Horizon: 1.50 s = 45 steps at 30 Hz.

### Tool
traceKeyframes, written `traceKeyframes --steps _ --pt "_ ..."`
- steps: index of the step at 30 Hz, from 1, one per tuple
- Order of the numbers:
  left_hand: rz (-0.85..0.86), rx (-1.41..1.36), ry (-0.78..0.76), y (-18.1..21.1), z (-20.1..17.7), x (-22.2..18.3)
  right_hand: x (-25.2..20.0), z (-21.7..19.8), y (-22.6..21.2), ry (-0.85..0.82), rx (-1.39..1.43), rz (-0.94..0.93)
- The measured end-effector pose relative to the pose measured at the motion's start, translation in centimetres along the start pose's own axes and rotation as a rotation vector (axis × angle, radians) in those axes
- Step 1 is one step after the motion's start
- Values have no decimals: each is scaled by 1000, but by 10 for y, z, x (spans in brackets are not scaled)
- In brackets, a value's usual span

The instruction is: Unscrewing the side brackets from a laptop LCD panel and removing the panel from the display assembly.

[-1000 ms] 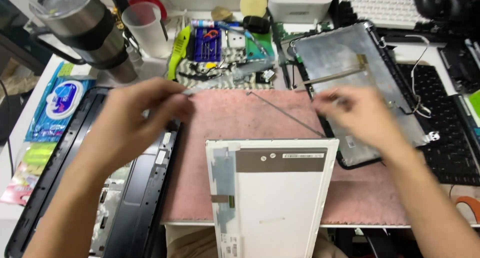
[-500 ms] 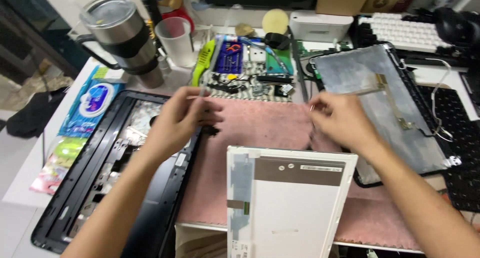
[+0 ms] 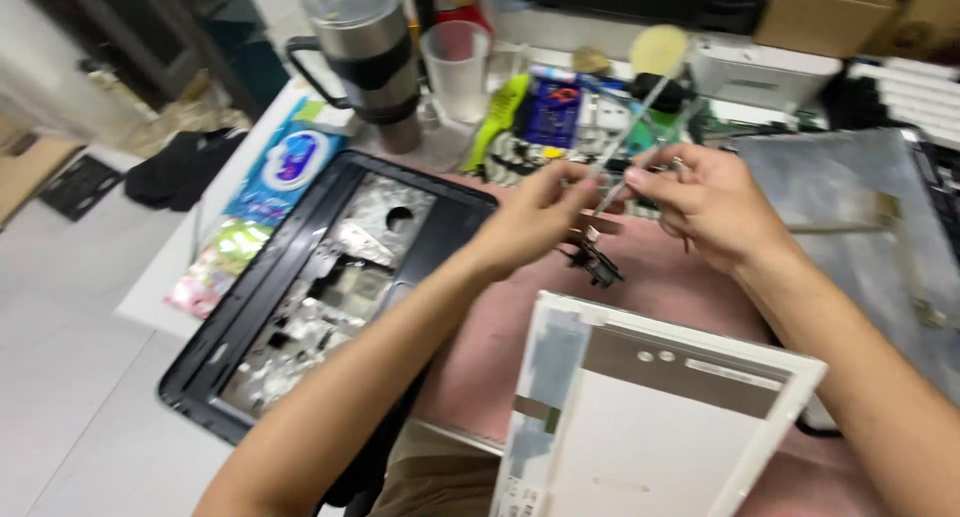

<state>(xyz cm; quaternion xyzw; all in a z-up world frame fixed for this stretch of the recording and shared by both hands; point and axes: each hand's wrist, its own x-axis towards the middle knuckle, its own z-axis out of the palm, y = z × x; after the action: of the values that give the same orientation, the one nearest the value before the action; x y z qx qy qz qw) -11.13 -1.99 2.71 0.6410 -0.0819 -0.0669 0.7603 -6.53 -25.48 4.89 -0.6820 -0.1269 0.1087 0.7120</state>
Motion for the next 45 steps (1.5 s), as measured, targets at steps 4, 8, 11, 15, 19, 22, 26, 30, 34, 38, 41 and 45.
traceKeyframes --steps 4,8,11,15,19,22,26,30,34,38,41,45 --pt "-51 -95 -35 7 10 -8 4 -4 19 20 17 76" --pt "-42 -42 -86 13 14 -20 1 -1 22 70 -19 101" --pt "-194 69 -65 32 15 -25 -20 28 -27 114 -189 242" --pt "-90 92 -78 65 -10 -50 -40 28 -49 82 -278 245" --pt "-114 452 -75 153 -75 -113 -61 -2 -62 117 -407 225" --pt "-301 646 171 210 -119 -164 -68 -39 -52 155 -386 169" --pt "-404 464 570 186 -264 -219 -75 -66 -40 224 -345 124" --pt "-415 343 600 124 -372 -237 -89 -64 -40 200 -351 148" --pt "-354 139 574 74 -404 -223 -104 -53 -43 229 -397 239" --pt "-331 357 600 50 -392 -206 -110 -78 -8 145 -367 181" --pt "-350 690 755 72 -345 -203 -96 -137 56 54 -358 100" --pt "-178 981 791 43 -369 -201 -75 -188 117 18 -468 103"
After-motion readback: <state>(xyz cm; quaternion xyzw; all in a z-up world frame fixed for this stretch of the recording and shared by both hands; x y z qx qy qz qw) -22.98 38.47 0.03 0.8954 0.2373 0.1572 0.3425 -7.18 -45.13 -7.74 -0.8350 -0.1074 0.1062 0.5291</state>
